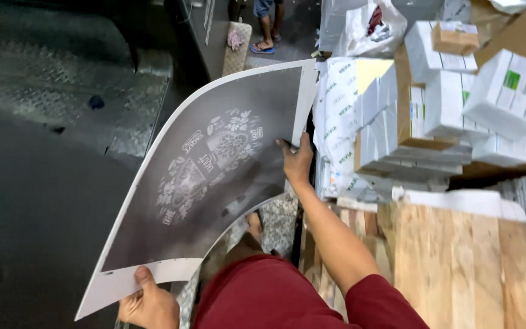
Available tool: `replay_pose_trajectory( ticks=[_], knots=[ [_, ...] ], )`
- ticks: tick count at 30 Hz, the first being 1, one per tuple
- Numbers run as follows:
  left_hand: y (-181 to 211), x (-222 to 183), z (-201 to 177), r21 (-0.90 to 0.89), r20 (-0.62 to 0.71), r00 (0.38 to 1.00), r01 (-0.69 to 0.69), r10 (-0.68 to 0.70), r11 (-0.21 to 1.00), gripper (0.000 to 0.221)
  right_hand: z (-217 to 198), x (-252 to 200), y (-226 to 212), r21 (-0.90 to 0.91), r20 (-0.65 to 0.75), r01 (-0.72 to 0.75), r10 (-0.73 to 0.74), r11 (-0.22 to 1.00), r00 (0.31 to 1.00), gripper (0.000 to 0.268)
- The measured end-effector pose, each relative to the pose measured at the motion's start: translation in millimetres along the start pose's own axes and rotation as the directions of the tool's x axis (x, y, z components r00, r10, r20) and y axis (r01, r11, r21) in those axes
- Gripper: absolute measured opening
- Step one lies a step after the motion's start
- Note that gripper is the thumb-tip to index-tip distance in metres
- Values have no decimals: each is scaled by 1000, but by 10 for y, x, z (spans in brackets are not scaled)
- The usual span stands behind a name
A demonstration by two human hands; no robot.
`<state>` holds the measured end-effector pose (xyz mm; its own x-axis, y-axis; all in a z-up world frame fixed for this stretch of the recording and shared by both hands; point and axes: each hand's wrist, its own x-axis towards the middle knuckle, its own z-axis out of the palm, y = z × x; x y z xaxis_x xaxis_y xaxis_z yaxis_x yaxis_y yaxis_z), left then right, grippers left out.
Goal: The recorder walks through a print shop, inspects various printed sheets, and flips through stacks of paper.
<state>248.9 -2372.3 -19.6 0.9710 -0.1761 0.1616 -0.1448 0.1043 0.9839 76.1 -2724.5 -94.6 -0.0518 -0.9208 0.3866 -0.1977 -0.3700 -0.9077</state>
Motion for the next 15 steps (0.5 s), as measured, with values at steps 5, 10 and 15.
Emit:
replay_pose_trajectory(
  ticks=[5, 10, 15],
  knots=[
    [-534, 449, 883, -57, 29, 999, 21, -20, 998, 22, 298, 943, 677, -133, -7, -86, 86, 987, 996, 43],
    [-676, 1056, 1890, 159, 133, 991, -17, -4, 987, 24, 528, 1977, 999, 67, -24, -40, 42, 997, 999, 40],
    [-1163, 1391, 2396, 114, 277, 922, 248, -271, 962, 25, 541, 2747, 924, -139, -28, -172, 170, 975, 985, 42]
  ],
)
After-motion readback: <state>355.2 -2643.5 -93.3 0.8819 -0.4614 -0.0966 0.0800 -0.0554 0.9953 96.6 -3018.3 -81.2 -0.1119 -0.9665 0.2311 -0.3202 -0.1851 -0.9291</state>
